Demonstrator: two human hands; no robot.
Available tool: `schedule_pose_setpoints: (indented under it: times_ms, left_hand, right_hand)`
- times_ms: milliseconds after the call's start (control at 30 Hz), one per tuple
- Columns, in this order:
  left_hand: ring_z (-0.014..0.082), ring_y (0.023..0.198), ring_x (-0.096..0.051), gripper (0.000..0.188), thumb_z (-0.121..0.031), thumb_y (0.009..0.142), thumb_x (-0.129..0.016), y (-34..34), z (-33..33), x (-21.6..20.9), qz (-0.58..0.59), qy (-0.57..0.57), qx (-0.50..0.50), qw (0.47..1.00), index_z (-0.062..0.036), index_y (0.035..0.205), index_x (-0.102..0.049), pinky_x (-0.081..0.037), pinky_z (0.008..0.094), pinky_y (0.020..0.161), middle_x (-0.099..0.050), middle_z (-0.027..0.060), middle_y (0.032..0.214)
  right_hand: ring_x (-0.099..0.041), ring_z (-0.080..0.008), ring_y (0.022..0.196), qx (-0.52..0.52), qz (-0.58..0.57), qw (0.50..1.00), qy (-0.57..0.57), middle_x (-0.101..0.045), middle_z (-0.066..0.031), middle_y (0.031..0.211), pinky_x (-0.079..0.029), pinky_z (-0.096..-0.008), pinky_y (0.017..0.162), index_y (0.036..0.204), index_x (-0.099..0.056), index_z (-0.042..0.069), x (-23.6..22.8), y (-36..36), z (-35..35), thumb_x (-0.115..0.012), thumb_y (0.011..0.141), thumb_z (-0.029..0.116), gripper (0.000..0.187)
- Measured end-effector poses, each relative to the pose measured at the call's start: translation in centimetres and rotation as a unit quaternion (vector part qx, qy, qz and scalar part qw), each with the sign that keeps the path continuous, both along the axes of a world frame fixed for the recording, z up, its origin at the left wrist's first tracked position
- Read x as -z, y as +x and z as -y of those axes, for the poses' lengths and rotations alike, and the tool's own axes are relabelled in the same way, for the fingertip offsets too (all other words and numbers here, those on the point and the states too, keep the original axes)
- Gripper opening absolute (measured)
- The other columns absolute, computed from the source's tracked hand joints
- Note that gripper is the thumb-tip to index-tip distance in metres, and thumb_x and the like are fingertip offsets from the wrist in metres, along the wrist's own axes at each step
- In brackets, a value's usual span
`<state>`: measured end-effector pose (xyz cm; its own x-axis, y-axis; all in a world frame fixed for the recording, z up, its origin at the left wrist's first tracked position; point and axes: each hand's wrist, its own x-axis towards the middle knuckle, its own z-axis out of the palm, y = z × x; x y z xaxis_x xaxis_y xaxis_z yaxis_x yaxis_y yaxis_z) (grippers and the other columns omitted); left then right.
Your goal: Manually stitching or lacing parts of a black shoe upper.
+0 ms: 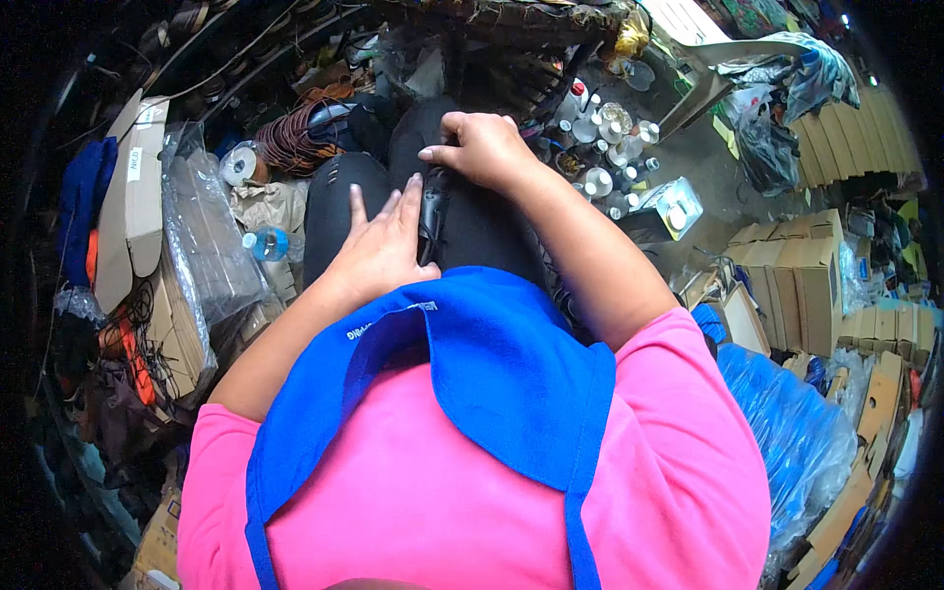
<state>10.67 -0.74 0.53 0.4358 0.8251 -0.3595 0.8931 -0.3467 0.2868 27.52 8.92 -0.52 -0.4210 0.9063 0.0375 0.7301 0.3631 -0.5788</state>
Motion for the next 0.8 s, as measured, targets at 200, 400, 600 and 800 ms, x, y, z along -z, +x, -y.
schedule_pose_setpoints:
  times_ms: [200, 400, 600, 800]
  left_hand:
    - [0.0376, 0.140, -0.012, 0.103, -0.065, 0.071, -0.058, -2.1, -1.1, -0.9, -0.005, 0.046, -0.018, 0.999, -0.0005, 0.143, -0.024, -0.005, 0.0641, 0.107, -0.014, 0.0245, 0.150]
    - [0.0307, 0.098, -0.058, 0.026, -0.002, 0.074, -0.065, -2.8, -4.8, 0.6, 0.322, 0.195, 0.007, 0.926, -0.0064, 0.100, -0.066, -0.048, 0.0365, 0.081, -0.060, 0.0120, 0.107]
    - [0.0292, 0.086, -0.057, 0.016, -0.007, 0.068, -0.071, -2.7, -6.0, 0.7, 0.303, 0.209, 0.103, 0.924, -0.0057, 0.081, -0.064, -0.047, 0.0390, 0.076, -0.056, 0.0102, 0.086]
    - [0.0335, 0.095, -0.056, 0.029, -0.007, 0.074, -0.068, -2.2, -5.8, 0.0, 0.299, 0.144, 0.106, 0.937, -0.0061, 0.101, -0.058, -0.047, 0.0389, 0.079, -0.054, 0.0135, 0.099]
  right_hand:
    - [-0.053, -0.0109, 0.071, 0.077, -0.174, 0.977, -0.101, -0.060, -0.0039, 0.081, -0.046, -0.0268, 0.065, 0.104, -0.057, 0.005, 1.9, 0.2, -0.3, -0.076, 0.076, 0.029, 0.041]
    - [-0.053, -0.0307, 0.097, -0.038, -0.052, 0.995, 0.075, -0.056, -0.0132, 0.101, -0.045, -0.0394, 0.084, 0.093, -0.064, 0.010, 1.9, 1.5, 2.9, -0.078, 0.068, 0.026, 0.033]
    - [-0.052, -0.0119, 0.075, -0.029, -0.128, 0.964, -0.230, -0.055, 0.0017, 0.077, -0.042, -0.0275, 0.070, 0.090, -0.057, 0.001, -1.6, 3.3, 4.5, -0.063, 0.087, 0.021, 0.021]
    - [-0.053, -0.0022, 0.079, -0.068, -0.196, 0.920, -0.332, -0.062, 0.0026, 0.090, -0.043, -0.0196, 0.068, 0.109, -0.064, 0.005, -7.4, 5.3, 5.3, -0.058, 0.091, 0.023, 0.027]
